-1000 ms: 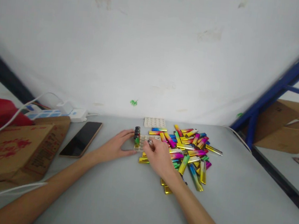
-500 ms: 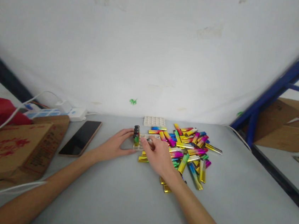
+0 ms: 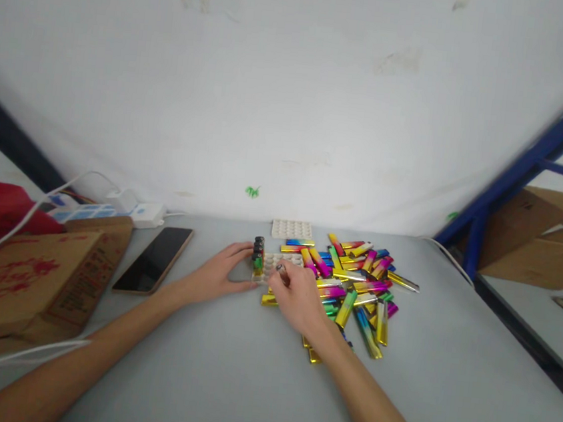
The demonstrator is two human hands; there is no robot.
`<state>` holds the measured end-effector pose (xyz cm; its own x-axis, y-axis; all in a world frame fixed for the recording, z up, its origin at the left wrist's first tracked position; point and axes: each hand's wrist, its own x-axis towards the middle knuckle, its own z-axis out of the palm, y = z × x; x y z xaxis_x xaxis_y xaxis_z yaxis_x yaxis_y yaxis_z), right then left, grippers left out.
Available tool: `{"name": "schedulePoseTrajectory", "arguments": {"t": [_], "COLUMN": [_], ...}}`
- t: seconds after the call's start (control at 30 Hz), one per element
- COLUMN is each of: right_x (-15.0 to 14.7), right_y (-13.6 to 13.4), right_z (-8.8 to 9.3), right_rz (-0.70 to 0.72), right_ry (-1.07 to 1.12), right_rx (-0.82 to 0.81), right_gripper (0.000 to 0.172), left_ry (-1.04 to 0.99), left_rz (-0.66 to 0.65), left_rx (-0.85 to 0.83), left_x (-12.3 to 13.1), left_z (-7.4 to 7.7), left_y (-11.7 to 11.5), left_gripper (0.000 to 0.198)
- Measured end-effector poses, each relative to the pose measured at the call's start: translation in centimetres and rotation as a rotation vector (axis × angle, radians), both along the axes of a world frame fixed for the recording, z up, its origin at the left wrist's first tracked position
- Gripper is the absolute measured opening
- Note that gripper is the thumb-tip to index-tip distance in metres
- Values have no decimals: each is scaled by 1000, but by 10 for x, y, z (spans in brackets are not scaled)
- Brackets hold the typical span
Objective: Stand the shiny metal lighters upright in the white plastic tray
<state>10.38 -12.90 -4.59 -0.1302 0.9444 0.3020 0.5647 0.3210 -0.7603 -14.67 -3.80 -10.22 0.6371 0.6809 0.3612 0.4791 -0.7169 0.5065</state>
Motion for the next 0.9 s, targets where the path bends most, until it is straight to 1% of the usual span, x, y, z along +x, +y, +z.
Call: {"name": "schedulePoseTrajectory", "arguments": {"t": [0.1,0.17,0.33,0.5,0.6,0.67,0.73,0.9], "right_x": [2,2,4,7,6,5,3,2], "right_y": [1,1,2,4,3,2,0,-2], "right_z": [-2,-2,0,-4,-5,-3,0,2], "right_rz": [-28,-38,0,17,24,18,12,4], "right_ry": [-7,-16,-5,-36,-89,-104,-107,-112], "right_rx": [19,39,75,90,153,216,241,126], "right_gripper": [38,37,28,21,28,33,36,42], "left_ry": [-2,3,22,19,14,10,10,0], "left_rz": [1,2,3,-1,5,6,8,14], "left_rx": [6,9,-5,9,12,11,14,15], "left_x": [0,0,0,-1,0,0,1,3], "left_z": [1,1,0,-3,-3,-2,-1,0], "left_y": [0,0,2,2,1,0,-1,-1], "left_gripper": [68,69,71,73,73,72,71,71]}}
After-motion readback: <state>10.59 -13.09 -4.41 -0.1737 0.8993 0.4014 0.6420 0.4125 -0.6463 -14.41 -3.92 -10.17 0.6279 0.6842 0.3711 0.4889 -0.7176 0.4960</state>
